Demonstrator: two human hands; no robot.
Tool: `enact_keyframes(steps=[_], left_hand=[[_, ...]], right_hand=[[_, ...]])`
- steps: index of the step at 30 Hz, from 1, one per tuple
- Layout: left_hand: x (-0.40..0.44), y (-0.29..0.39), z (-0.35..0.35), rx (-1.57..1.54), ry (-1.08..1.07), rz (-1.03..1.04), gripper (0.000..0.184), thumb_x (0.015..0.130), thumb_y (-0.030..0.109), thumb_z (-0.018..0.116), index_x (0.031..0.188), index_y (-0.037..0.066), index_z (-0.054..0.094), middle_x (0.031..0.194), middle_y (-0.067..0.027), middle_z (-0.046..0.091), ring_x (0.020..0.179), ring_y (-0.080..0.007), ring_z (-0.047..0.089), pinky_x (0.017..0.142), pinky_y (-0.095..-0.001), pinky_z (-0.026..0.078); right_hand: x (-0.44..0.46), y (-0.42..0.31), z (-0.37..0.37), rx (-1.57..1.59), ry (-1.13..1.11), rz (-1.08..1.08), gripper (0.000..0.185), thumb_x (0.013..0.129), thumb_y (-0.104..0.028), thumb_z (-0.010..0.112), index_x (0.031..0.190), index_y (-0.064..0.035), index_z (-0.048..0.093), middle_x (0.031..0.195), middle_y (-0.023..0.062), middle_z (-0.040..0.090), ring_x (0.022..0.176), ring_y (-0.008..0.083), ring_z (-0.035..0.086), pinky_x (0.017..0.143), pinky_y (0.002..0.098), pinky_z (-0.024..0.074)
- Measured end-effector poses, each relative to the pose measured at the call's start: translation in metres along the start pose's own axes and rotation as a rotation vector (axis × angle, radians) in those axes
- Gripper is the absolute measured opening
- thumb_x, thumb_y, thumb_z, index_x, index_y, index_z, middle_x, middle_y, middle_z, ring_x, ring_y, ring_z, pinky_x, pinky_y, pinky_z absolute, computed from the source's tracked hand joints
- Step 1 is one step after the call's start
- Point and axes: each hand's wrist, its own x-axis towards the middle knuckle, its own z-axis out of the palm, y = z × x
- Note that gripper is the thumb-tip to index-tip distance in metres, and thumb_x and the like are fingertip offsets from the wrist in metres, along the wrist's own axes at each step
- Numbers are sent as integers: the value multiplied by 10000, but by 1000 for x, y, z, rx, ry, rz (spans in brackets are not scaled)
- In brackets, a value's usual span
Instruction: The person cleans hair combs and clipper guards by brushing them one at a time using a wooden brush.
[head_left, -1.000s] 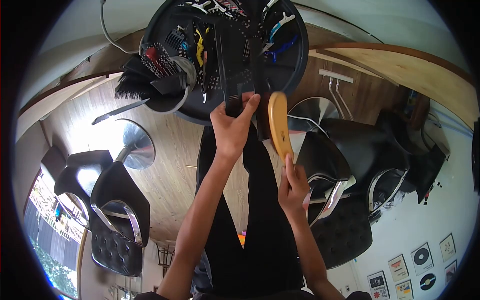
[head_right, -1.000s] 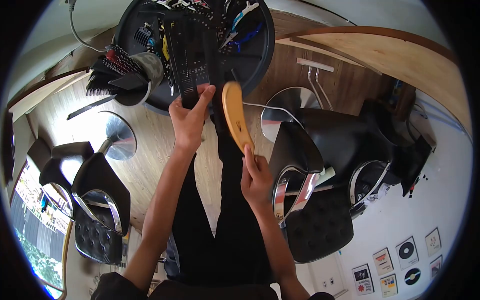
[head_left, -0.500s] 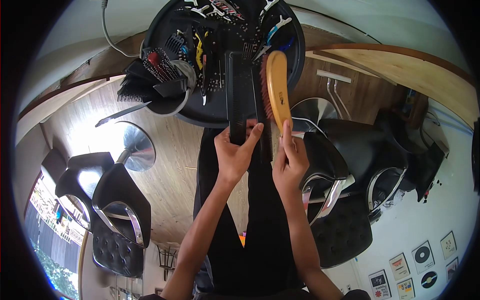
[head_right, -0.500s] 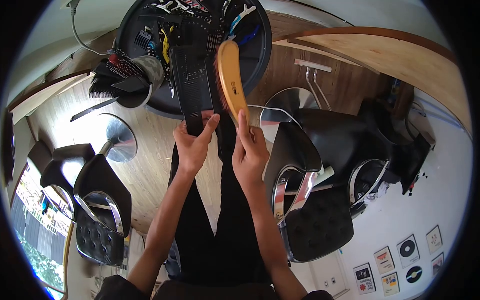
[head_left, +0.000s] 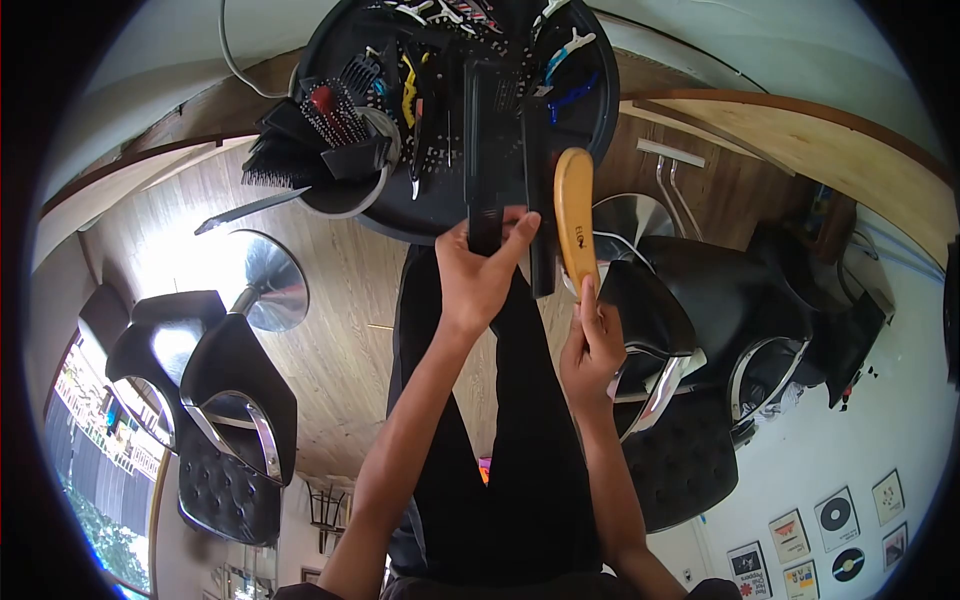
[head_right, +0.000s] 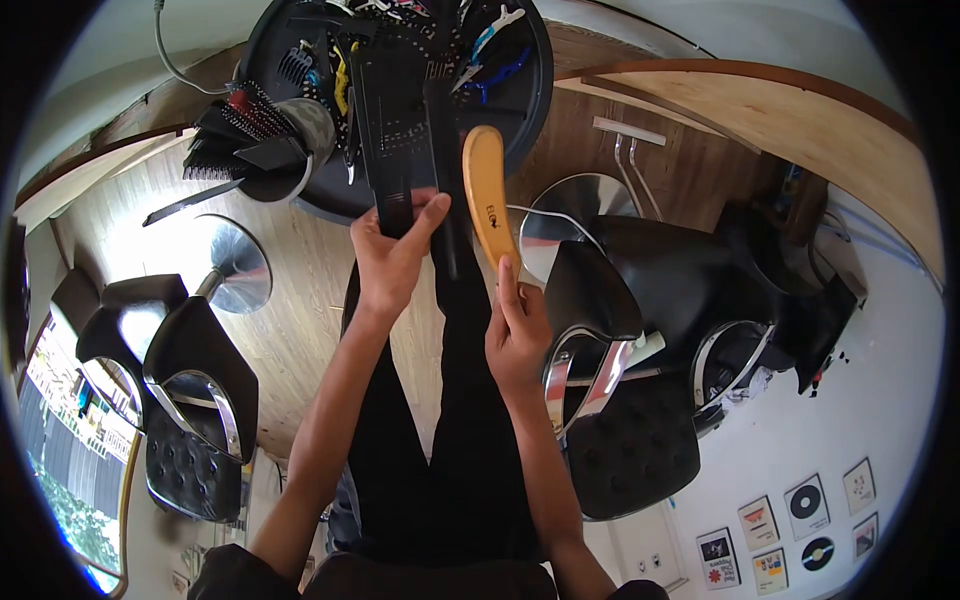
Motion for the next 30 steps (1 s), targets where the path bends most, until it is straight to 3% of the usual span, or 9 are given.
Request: enact_keyframes(steps=[4, 10, 17, 23, 30], left_hand=[[-17, -11, 6, 57, -34, -17, 142, 943, 129, 825, 1004, 6, 789, 738, 68, 662, 605, 13, 508, 525, -188, 362], [-27, -18, 6, 31, -27, -76, 161, 941, 140, 832, 1008, 2, 784, 717, 71, 636, 590, 6, 489, 517, -200, 350], [4, -13, 2, -25, 28, 17, 196, 947, 168, 831, 1027, -4, 783, 768, 59, 667, 616, 4, 503, 543, -193, 367], [-6, -18, 4, 14, 12, 16, 206, 947, 165, 829, 1036, -15, 785, 790, 58, 685, 644, -3, 537, 574, -190, 408], [-10, -14, -9, 66, -42, -43, 203, 951, 168, 824, 1033, -13, 784, 776, 57, 680, 620, 4, 510, 545, -193, 379]], right_hand=[[23, 4, 10, 10, 61, 12, 537, 988, 55, 656, 1503, -89, 604, 855, 97, 568, 693, 176, 601, 608, 273, 470], [47, 2, 14, 61, 167, -53, 543, 980, 69, 659, 1498, -85, 608, 831, 89, 563, 691, 168, 599, 616, 271, 472], [-4, -4, -6, 25, -85, 17, 533, 972, 66, 671, 1486, -67, 616, 859, 94, 558, 682, 169, 584, 613, 277, 470], [20, -2, 20, 26, 47, -3, 554, 968, 71, 669, 1494, -93, 615, 835, 99, 557, 681, 177, 597, 600, 281, 475], [46, -2, 32, 77, 114, -40, 545, 976, 64, 665, 1492, -106, 621, 807, 93, 565, 653, 174, 582, 585, 282, 468]])
